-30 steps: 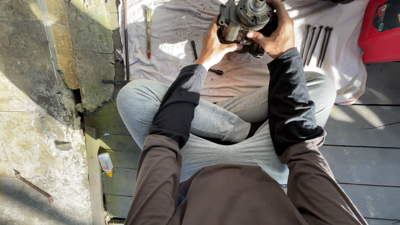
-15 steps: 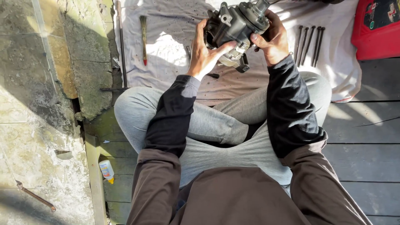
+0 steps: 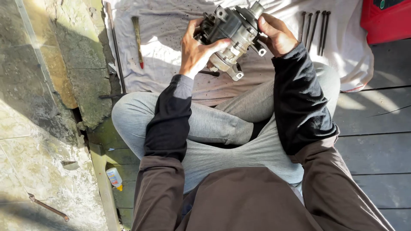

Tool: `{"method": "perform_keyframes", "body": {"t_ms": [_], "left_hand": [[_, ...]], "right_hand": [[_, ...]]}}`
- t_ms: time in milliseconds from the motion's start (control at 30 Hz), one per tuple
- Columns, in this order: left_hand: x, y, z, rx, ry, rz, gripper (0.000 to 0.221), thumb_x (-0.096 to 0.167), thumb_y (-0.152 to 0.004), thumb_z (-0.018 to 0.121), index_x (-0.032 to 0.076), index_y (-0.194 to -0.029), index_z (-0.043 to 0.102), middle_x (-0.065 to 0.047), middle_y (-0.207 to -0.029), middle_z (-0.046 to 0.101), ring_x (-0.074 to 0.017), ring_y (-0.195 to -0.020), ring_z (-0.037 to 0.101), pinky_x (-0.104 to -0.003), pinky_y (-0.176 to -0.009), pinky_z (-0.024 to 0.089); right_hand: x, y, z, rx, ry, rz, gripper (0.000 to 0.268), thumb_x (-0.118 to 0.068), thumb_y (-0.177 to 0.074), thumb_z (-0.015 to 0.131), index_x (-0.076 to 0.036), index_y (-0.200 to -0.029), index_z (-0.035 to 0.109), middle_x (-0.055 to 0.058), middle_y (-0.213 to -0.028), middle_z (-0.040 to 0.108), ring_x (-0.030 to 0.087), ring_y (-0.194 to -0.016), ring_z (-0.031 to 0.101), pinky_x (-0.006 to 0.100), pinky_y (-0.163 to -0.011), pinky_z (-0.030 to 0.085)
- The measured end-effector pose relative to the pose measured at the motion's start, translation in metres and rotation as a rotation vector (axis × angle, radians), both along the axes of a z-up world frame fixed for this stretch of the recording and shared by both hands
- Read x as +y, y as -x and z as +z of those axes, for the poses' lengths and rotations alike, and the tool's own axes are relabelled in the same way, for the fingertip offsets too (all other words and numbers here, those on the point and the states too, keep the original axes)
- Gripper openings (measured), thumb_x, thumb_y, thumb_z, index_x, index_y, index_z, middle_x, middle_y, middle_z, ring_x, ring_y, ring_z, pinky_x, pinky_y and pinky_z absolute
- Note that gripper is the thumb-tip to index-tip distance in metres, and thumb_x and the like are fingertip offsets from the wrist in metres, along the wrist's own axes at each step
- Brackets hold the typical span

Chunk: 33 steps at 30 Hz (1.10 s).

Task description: Cleaning and disassembling a mechanical part for inspection on a wooden deck

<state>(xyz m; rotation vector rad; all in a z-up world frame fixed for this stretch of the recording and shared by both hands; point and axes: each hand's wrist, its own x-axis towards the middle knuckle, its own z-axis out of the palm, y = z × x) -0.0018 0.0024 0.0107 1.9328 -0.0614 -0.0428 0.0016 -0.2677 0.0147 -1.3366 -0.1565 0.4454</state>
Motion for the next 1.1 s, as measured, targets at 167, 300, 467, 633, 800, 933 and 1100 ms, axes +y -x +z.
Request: {"method": "perform_keyframes", "body": {"t_ms": [167,300,467,633,800,933,1100], "left_hand": [[0.001,0.001,0.006,0.034,0.028,0.004,0.085,0.056,-0.061,0.089,0.009,-0.124,0.056,-0.013,-0.113,0.072,-0.0281,-0.101,0.075,-0.05,-0.089,0.062],[0.005,0.004,0.008,0.047,0.116,0.001,0.075,0.046,-0.067,0.088,0.009,-0.123,0.056,-0.013,-0.11,0.073,-0.025,-0.094,0.076,-0.04,-0.082,0.067],[0.0,0.007,0.011,0.047,0.22,-0.031,0.08,0.047,-0.069,0.088,0.003,-0.126,0.053,-0.017,-0.113,0.069,-0.0283,-0.097,0.075,-0.04,-0.081,0.068],[-0.003,0.01,0.015,0.026,0.156,-0.039,0.077,0.047,-0.069,0.089,0.008,-0.125,0.055,-0.012,-0.112,0.069,-0.0252,-0.098,0.073,-0.042,-0.088,0.064],[-0.004,0.01,0.029,-0.041,0.015,-0.068,0.076,0.053,-0.069,0.085,0.006,-0.121,0.055,-0.01,-0.1,0.075,-0.0213,-0.082,0.077,-0.036,-0.076,0.065],[-0.005,0.015,0.02,0.049,-0.02,-0.01,0.083,0.063,-0.064,0.083,0.006,-0.118,0.056,-0.013,-0.109,0.07,-0.0269,-0.098,0.071,-0.047,-0.088,0.058],[-0.007,0.017,0.0,0.101,0.092,0.128,0.085,0.053,-0.06,0.093,0.008,-0.123,0.057,-0.012,-0.119,0.064,-0.0289,-0.113,0.066,-0.049,-0.101,0.055]], "right_hand": [[-0.004,-0.001,-0.002,0.063,-0.043,-0.033,0.074,-0.055,-0.096,0.064,0.004,-0.141,0.052,0.014,-0.123,0.061,0.022,-0.109,0.061,0.033,-0.098,0.052],[0.003,-0.003,-0.009,-0.054,-0.139,-0.04,0.082,-0.046,-0.092,0.074,0.013,-0.14,0.043,0.026,-0.132,0.056,0.036,-0.124,0.06,0.044,-0.117,0.047],[0.005,-0.008,-0.031,0.003,-0.205,-0.1,0.08,-0.046,-0.089,0.079,0.008,-0.139,0.048,0.021,-0.13,0.061,0.028,-0.119,0.063,0.036,-0.112,0.049],[0.002,-0.008,-0.036,0.057,-0.25,-0.109,0.083,-0.051,-0.078,0.088,0.004,-0.128,0.051,0.014,-0.122,0.059,0.027,-0.116,0.062,0.038,-0.114,0.05],[0.002,-0.007,-0.031,-0.039,-0.207,-0.023,0.074,-0.046,-0.095,0.069,0.009,-0.138,0.046,0.026,-0.137,0.053,0.04,-0.131,0.052,0.053,-0.119,0.037],[0.007,-0.004,-0.012,0.04,-0.133,-0.025,0.057,-0.041,-0.097,0.063,0.007,-0.128,0.056,0.021,-0.126,0.061,0.03,-0.118,0.06,0.041,-0.111,0.048],[0.015,-0.004,-0.024,0.006,0.031,-0.058,0.077,-0.053,-0.096,0.063,0.012,-0.135,0.049,0.02,-0.119,0.061,0.028,-0.105,0.063,0.037,-0.098,0.053]]}}
